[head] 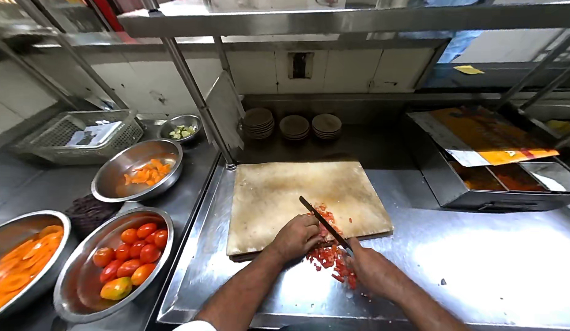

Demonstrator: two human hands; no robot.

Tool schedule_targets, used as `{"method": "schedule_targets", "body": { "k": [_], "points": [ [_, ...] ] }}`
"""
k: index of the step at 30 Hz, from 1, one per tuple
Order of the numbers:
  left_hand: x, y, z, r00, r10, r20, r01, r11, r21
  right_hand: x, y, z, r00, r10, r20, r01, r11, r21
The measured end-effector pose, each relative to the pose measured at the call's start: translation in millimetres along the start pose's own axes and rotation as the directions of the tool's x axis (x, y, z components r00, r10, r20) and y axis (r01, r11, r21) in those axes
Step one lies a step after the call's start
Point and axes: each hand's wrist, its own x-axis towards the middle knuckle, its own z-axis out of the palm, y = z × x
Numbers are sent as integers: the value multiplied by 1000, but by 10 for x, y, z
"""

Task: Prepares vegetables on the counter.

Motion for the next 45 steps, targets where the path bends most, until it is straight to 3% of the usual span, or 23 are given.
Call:
{"method": "schedule_targets", "body": {
  "k": [3,7,9,12,14,17,19,22,24,27,29,32,34,37,39,42,45],
  "points": [
    [10,-8,9,999,3,-32,-3,1000,-14,-342,-133,-83,997,72,40,-69,995,-78],
    [-12,-15,28,1000,-10,-27,9,1000,-26,52,-52,382,997,53,-59,-51,998,27],
    [-14,-12,15,1000,-20,-13,20,999,-34,171,-28,192,999,-3,-47,5,999,41],
    [-7,-11,4,1000,-9,-30,8,999,-42,-116,-93,-79,1000,5,21,-5,1000,-9],
    [-21,-17,23,999,-5,-52,4,999,-33,-266,-146,68,999,38,36,-37,999,-5],
    [-38,-3,28,999,-16,-30,15,1000,-16,42,-118,442,998,48,-48,-45,998,53],
    [-53,9,-17,1000,-10,2,10,1000,-8,191,-62,298,999,-11,-51,14,997,70],
    [-95,12,-44,1000,-3,21,2,1000,8,-73,-105,-1,999,-16,27,16,1000,11],
    [-115,15,-24,1000,-20,-14,20,1000,-5,-236,-189,101,999,23,34,-23,1000,11],
    [-122,15,-10,998,-41,-49,40,999,-35,49,-183,447,998,33,-48,-29,996,79],
    [-122,17,-35,997,-54,-49,52,998,-45,186,-129,299,999,-25,-39,28,995,92],
    [-116,22,-38,997,-52,-51,49,997,-58,-85,-170,-19,998,-13,55,12,1000,22],
    [-125,14,-16,996,-45,-75,41,998,-57,-232,-240,82,998,26,62,-26,1000,8],
    [-131,21,-15,996,-52,-69,48,997,-52,90,-185,464,999,16,-51,-13,998,54],
    [-143,41,-59,997,-63,-47,60,997,-52,210,-163,324,999,-33,-40,36,997,63],
    [-178,35,-46,996,-56,-67,54,998,-41,-44,-198,17,998,-41,37,41,999,3],
    [-228,36,3,989,-62,-134,59,998,-22,-126,-272,265,1000,0,27,-1,999,33]
  ]
}}
